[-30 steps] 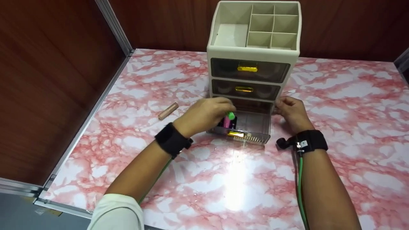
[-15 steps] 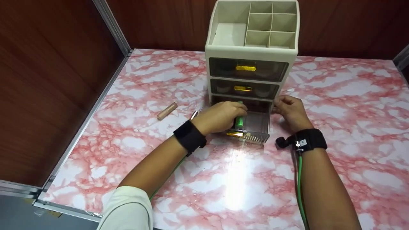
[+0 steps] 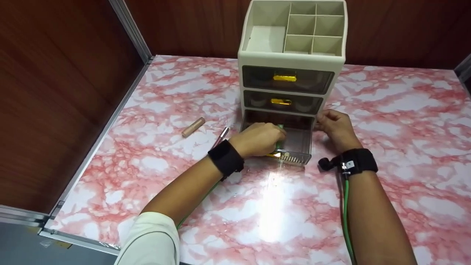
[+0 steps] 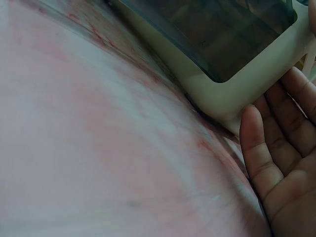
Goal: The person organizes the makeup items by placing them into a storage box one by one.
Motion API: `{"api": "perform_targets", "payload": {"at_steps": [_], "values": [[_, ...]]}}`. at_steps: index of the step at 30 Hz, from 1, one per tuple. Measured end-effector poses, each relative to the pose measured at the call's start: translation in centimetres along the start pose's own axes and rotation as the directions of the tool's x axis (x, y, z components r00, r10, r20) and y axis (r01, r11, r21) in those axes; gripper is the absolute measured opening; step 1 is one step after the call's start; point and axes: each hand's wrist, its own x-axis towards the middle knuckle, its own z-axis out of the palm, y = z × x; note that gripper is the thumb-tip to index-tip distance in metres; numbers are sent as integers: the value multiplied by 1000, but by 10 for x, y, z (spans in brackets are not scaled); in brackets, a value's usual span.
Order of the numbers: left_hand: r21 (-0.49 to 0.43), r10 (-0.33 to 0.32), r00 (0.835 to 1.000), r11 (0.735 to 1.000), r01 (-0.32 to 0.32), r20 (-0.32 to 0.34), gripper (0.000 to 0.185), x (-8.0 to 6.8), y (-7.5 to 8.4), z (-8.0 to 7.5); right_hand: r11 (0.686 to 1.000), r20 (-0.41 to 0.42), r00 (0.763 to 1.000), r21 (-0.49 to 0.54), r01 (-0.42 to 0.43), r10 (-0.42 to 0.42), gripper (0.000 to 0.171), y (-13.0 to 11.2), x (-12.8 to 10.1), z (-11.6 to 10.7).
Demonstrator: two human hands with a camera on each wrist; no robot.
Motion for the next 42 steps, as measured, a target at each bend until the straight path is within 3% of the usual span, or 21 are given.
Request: {"api": "perform_targets", "payload": {"at_steps": [6, 13, 20, 29, 36, 42], "values": [[-37, 8, 1000, 999, -8, 2, 32, -2, -1, 1, 999, 2, 1000, 32, 13, -13, 13, 1, 2, -1], [-62, 50, 996, 997, -45, 75, 38, -4, -2, -1, 999, -18, 1000, 46, 22, -21, 12, 3, 2, -1], [-75, 24, 995, 997, -17, 94, 39, -6, -5, -1, 999, -3, 1000, 30, 25, -25, 14, 2, 3, -2], [-64, 6, 998, 998, -3, 56, 37, -6, -5, 1, 1000, -3, 1000, 9, 30, -29, 16, 2, 2, -2], [-130, -30, 999, 991, 32, 16, 35, -8, -4, 2, 999, -3, 999, 25, 35, -35, 12, 3, 2, -1], [-151, -17, 1000, 988, 13, -26, 35, -13, -5, -1, 998, -6, 999, 54, 34, -33, 11, 3, 2, 0]]}}
